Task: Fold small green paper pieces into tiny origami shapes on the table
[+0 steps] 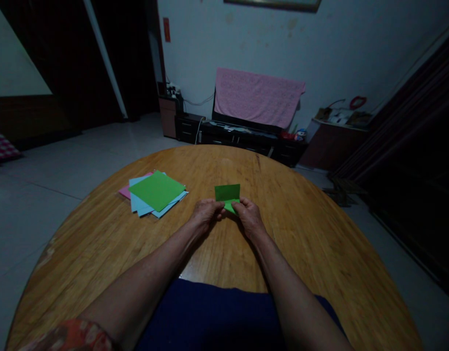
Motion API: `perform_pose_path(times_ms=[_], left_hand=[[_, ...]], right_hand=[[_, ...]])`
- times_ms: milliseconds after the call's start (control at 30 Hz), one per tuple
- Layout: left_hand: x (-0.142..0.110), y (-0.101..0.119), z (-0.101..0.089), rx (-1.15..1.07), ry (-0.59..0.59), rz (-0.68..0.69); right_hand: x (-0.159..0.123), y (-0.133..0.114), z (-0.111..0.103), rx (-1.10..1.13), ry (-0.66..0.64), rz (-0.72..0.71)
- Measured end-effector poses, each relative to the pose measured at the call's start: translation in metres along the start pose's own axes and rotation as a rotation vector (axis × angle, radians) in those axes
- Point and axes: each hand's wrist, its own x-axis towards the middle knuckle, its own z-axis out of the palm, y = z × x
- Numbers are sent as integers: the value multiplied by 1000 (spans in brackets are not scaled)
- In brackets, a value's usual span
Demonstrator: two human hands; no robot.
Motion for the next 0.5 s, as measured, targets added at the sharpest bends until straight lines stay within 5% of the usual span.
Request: perform_pose_path(times_ms=[500], left_hand=[[-2, 1, -1, -11, -101, 0]], right_hand=[[-3, -5, -8, -175, -139, 61]])
